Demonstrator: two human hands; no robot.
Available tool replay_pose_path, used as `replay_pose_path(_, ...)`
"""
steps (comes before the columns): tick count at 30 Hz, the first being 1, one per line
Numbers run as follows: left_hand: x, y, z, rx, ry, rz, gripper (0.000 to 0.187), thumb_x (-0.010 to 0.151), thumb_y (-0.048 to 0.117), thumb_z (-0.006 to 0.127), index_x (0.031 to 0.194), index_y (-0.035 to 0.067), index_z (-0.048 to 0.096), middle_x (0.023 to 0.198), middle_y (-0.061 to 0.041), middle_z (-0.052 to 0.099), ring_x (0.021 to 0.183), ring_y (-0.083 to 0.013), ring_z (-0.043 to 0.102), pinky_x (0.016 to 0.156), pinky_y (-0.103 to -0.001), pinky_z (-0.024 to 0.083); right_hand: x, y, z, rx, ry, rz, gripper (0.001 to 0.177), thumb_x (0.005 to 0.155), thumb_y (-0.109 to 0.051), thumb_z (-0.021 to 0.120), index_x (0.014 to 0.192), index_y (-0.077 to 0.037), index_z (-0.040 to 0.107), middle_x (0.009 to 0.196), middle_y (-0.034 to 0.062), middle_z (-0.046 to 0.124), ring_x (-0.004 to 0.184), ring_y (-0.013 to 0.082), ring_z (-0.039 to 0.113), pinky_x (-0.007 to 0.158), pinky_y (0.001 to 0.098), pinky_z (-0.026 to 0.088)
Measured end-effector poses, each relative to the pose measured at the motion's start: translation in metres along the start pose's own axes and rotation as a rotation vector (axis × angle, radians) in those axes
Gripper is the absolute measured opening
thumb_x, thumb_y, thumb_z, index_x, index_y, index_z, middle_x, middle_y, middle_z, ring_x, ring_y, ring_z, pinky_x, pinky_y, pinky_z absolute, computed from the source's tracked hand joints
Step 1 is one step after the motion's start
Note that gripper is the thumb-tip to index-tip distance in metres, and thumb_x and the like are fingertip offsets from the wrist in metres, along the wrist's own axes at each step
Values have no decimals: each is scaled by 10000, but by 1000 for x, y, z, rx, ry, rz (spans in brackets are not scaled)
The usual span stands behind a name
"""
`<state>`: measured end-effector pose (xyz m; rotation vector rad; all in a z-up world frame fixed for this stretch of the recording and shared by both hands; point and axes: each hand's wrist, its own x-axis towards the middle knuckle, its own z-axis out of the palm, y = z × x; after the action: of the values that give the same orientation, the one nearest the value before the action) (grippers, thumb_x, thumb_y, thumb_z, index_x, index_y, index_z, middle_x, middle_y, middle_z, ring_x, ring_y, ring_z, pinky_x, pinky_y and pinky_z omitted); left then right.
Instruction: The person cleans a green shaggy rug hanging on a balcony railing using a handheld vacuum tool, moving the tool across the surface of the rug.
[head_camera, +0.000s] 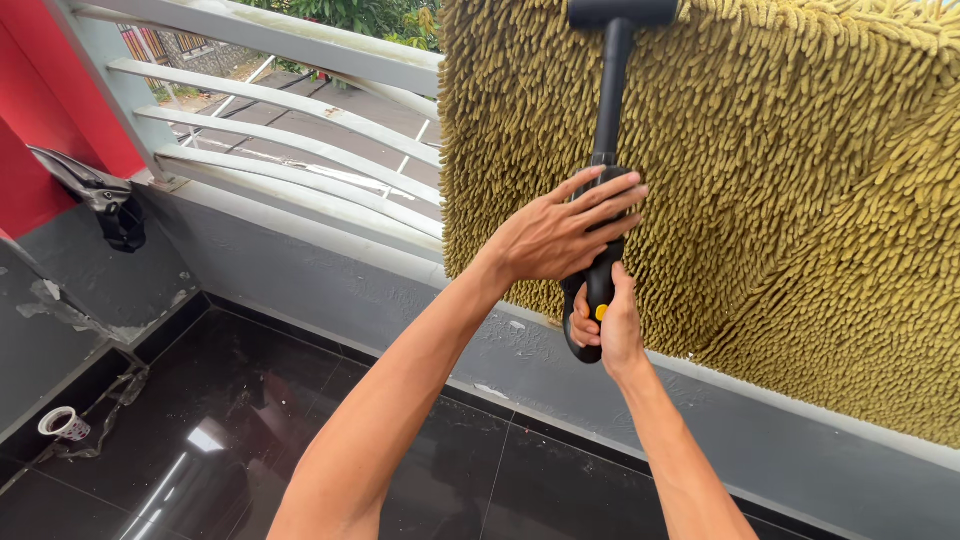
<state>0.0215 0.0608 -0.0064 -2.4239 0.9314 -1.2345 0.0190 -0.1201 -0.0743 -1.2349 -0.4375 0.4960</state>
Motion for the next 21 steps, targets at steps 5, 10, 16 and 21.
replay_pose_path(5, -30, 18, 17, -41, -67, -3, 582, 967, 379, 615, 1501, 161, 538, 1683, -58, 314, 1589, -216, 185, 1320, -472, 125, -5, 40, -10, -2, 3, 50, 690, 1033, -612, 217, 658, -73, 429, 449, -11, 291, 344, 124, 249, 355, 294, 249)
replay_pose_path(10, -58, 37, 33, -96, -119, 11, 601, 929, 372, 627, 1482, 151, 551, 1661, -67, 333, 1578, -218, 204, 1311, -476, 134, -10, 85, -19, 14, 34, 119, 699, 1023, -618, 212, 648, -69, 428, 437, -6, 289, 338, 128, 255, 355, 296, 257)
replay_pose_path(16, -81, 42, 26, -66, -78, 57, 532, 953, 346, 630, 1441, 139, 591, 1664, -70, 356, 1581, -221, 222, 1326, -464, 137, -16, 115, -11, 66, 26, 139, 703, 1027, -621, 224, 650, -63, 427, 448, -2, 294, 352, 122, 257, 355, 282, 244)
replay_pose_path(21, -67, 16, 2, 59, -70, 49, 566, 941, 364, 627, 1455, 129, 599, 1677, -79, 341, 1583, -230, 219, 1323, -459, 125, 3, 86, 8, 24, 8, 7, 704, 1024, -614, 222, 645, -60, 433, 440, 10, 308, 349, 134, 270, 353, 292, 265)
